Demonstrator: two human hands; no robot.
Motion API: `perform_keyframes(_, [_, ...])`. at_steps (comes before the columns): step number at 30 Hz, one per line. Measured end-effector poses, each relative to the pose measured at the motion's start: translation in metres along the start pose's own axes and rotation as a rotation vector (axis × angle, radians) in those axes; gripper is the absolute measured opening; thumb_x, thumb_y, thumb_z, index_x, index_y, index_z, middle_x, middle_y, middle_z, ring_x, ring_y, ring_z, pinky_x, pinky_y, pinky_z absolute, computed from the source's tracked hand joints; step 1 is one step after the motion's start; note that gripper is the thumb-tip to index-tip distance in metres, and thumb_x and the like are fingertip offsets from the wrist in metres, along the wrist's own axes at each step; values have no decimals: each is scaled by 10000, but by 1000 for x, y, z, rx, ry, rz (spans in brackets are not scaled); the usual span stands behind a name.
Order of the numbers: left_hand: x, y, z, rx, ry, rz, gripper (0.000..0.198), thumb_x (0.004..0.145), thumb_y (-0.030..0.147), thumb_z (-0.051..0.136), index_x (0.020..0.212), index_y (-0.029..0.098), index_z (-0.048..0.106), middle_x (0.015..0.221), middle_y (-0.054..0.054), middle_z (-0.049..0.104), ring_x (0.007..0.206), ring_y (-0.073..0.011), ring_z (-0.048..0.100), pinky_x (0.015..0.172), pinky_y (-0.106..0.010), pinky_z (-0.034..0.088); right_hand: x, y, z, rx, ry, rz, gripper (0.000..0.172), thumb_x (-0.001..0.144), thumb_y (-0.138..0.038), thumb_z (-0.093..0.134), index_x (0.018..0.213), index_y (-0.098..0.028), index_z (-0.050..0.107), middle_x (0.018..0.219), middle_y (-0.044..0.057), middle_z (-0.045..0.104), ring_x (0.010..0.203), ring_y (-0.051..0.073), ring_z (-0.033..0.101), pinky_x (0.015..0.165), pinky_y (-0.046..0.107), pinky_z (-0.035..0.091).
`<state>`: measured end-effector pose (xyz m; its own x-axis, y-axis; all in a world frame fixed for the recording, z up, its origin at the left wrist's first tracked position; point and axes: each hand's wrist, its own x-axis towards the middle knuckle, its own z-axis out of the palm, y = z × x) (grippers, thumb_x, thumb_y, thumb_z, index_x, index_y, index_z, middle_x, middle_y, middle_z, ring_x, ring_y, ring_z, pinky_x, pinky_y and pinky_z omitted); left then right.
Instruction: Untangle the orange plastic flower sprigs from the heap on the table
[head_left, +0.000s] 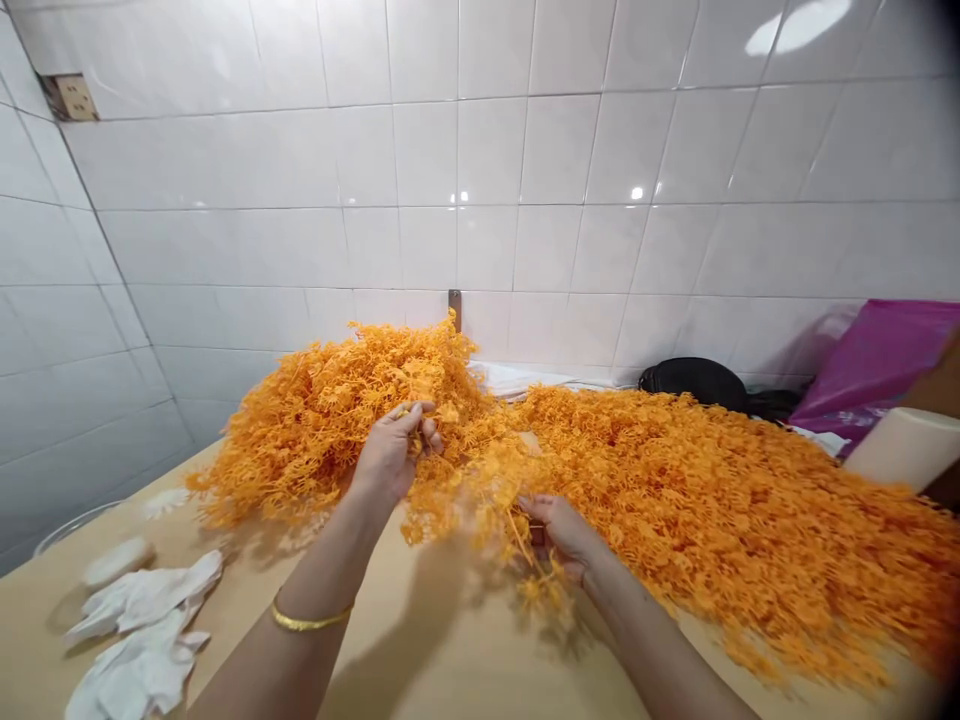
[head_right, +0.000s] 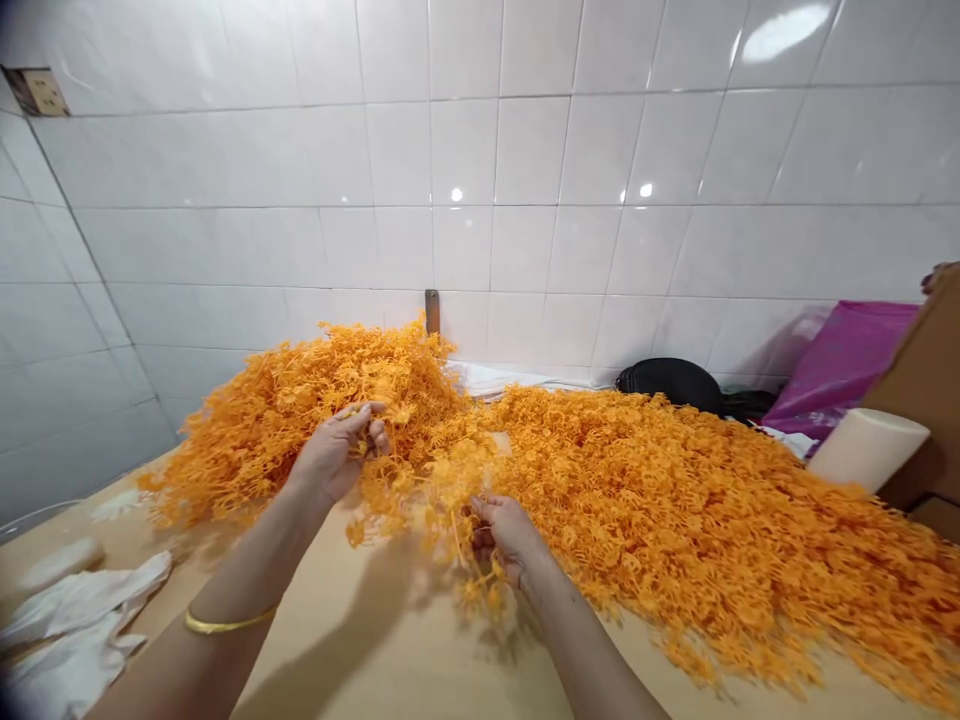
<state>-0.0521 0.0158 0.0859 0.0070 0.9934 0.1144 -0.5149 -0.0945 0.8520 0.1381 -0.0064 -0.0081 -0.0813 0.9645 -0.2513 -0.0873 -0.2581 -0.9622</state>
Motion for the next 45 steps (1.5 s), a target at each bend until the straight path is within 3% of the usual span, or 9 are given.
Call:
perform_keyframes(5, [3,18,-5,-7,123,221,70,706,184,532,731,118,534,456,39,438,407,-60,430,406,-178,357,-2,-2,4,-84,58,63,70,655,-221,504,643,-172,456,420,-40,483,354,84,472,323,168,333])
perform_keyframes(9, [2,16,10,157,39,392,152,674,263,583,739,132,543,430,60,420,356,-35,365,353,-154,269,-10,-6,8,-189,102,50,157,652,-271,557,730,-192,447,412,-56,484,303,82,430,281,161,278])
perform_keyframes(13, [4,-9,20,477,-303,143,233,672,356,579,717,129,551,362,75,371,306,-31,282,332,-169,204,-17,-7,1,-460,15,-12,270,659,-429,564,691,-198,428,423,-46,492,286,81,424,278,175,288])
perform_keyframes(18, [13,-50,10,505,-489,-99,258,710,386,531,677,130,530,348,88,288,320,-25,185,345,-179,148,-25,-20,-31,-689,14,-68,206,669,-344,556,589,-182,457,404,-37,468,307,83,420,297,185,278])
perform_keyframes(26, [4,-85,6,474,-687,-246,257,747,401,473,678,154,479,356,78,321,321,-44,237,349,-188,177,-27,-48,-39,-247,340,-452,379,614,-380,629,937,-188,575,1013,78,561,855,180,544,634,266,453])
perform_keyframes(31, [-8,-92,7,444,-726,-282,243,748,389,468,678,157,456,407,52,420,332,-60,351,357,-192,245,-11,-26,-21,-25,116,-413,288,639,-391,624,805,-157,596,798,34,588,761,136,537,674,237,414])
perform_keyframes(35, [-9,-98,3,435,-701,-321,250,740,400,479,676,160,450,410,53,421,327,-60,351,356,-192,236,-5,-16,-24,-51,151,-471,269,684,-390,582,580,-152,512,543,-35,455,544,83,426,584,220,360])
perform_keyframes(42, [-8,-101,1,537,-650,-301,304,716,437,495,616,154,453,435,36,436,373,-68,383,399,-205,276,-9,-15,-27,-272,28,-518,163,716,-322,546,725,-159,554,726,3,556,691,126,496,657,245,371])
perform_keyframes(45, [-9,-96,4,690,-575,-188,304,715,448,492,702,145,520,553,-1,516,498,-107,482,488,-230,364,-11,-17,-20,-379,172,-591,146,737,-286,506,679,-158,546,686,8,563,669,135,506,636,246,373])
